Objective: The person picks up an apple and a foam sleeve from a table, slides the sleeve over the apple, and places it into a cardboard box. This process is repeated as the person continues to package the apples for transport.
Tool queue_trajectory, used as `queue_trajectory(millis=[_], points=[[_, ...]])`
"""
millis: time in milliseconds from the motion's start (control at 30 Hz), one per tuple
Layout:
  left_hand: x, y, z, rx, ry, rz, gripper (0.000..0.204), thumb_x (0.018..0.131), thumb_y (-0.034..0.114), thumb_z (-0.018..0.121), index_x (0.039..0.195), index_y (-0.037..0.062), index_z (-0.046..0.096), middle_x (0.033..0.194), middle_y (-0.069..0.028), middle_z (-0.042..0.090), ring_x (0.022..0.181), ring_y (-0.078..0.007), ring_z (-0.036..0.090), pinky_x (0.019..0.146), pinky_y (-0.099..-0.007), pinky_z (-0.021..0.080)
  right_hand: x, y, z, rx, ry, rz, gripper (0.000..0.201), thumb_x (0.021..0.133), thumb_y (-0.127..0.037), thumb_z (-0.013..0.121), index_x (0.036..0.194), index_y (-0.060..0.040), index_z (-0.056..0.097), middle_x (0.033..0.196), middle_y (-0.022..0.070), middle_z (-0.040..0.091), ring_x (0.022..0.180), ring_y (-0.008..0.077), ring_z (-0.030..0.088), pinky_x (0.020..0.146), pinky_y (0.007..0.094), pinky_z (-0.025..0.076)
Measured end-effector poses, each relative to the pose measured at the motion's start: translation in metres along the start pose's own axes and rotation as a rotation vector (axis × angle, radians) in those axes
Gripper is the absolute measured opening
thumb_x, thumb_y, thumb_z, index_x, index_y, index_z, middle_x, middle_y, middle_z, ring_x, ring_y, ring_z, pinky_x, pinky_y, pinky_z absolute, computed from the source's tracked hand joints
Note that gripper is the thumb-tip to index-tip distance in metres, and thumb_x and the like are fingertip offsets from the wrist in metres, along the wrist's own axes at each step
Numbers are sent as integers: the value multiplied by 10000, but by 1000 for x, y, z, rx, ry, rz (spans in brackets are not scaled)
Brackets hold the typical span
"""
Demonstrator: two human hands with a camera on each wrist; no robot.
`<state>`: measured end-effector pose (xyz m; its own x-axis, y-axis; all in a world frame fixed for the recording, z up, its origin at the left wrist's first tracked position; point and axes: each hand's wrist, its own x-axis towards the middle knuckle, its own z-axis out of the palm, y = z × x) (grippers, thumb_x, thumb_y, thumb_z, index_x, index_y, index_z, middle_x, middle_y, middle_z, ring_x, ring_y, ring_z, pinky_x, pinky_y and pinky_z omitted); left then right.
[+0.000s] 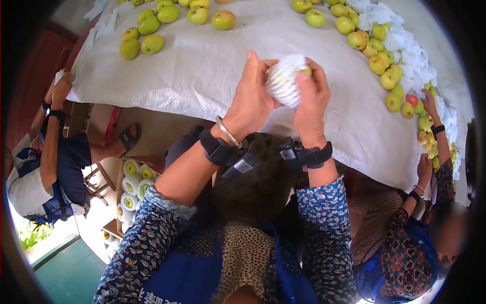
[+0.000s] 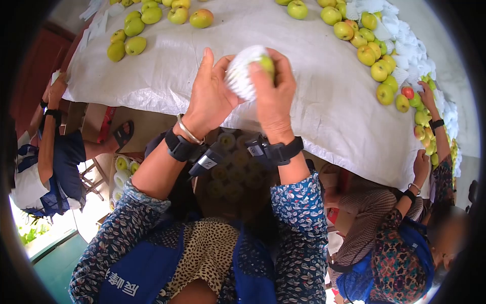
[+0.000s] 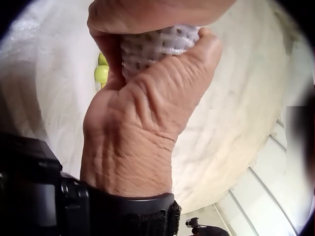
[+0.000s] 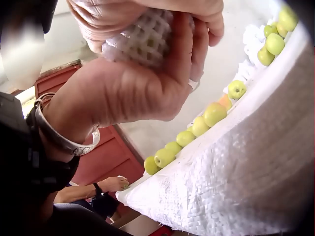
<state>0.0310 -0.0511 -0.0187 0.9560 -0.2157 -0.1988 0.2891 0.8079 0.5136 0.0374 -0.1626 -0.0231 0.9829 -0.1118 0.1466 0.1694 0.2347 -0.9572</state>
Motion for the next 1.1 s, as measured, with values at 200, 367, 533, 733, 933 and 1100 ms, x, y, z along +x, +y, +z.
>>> queue_trajectory(millis=[200, 367, 533, 733, 933, 1100], points=[[-5, 23, 0, 852, -14, 350, 678, 826, 508, 529, 1305, 57, 363, 1249, -171, 479, 1166, -265, 470, 960, -407, 381, 8, -15, -14, 785, 39, 436, 572, 860, -546, 398, 1162, -70, 495, 1139, 139, 541, 1056, 311, 529, 902, 424, 434], [-2, 13, 9, 1430, -137, 899, 1072, 511, 491, 802, 1339, 32, 298, 1237, -167, 496, 1228, -351, 390, 1009, -396, 314, -3, -5, -5, 1065, -142, 639, 576, 847, -564, 414, 1161, -88, 494, 1116, 93, 551, 1029, 275, 545, 900, 418, 436], [5, -2, 3, 1376, -154, 1137, 511, 660, 381, 739, 1056, 86, 605, 953, -100, 642, 990, -331, 579, 830, -381, 463, -29, 2, 22, 857, 27, 532, 452, 891, -513, 379, 1113, -140, 504, 1068, 35, 547, 1034, 183, 519, 896, 339, 416], [-1, -8, 8, 1306, -98, 1043, 104, 766, 136, 615, 811, 61, 671, 856, -116, 653, 778, -286, 626, 693, -326, 493, -35, 9, 17, 726, 34, 400, 375, 909, -477, 385, 1056, -155, 508, 1029, -3, 523, 1004, 138, 511, 874, 298, 417], [2, -20, 1, 1129, -151, 1085, 146, 817, 149, 593, 883, 23, 627, 870, -84, 631, 708, -232, 595, 603, -294, 467, -30, 34, 0, 375, 104, 326, 401, 887, -423, 480, 1124, -104, 528, 1078, 20, 567, 1044, 170, 529, 903, 309, 416], [10, -1, -18, 766, -276, 575, 193, 866, 162, 512, 901, -6, 600, 808, -56, 627, 668, -183, 594, 594, -251, 465, -37, -14, 5, 711, -300, 588, 550, 920, -515, 332, 1222, -76, 469, 1147, 75, 561, 1037, 245, 541, 849, 353, 455]])
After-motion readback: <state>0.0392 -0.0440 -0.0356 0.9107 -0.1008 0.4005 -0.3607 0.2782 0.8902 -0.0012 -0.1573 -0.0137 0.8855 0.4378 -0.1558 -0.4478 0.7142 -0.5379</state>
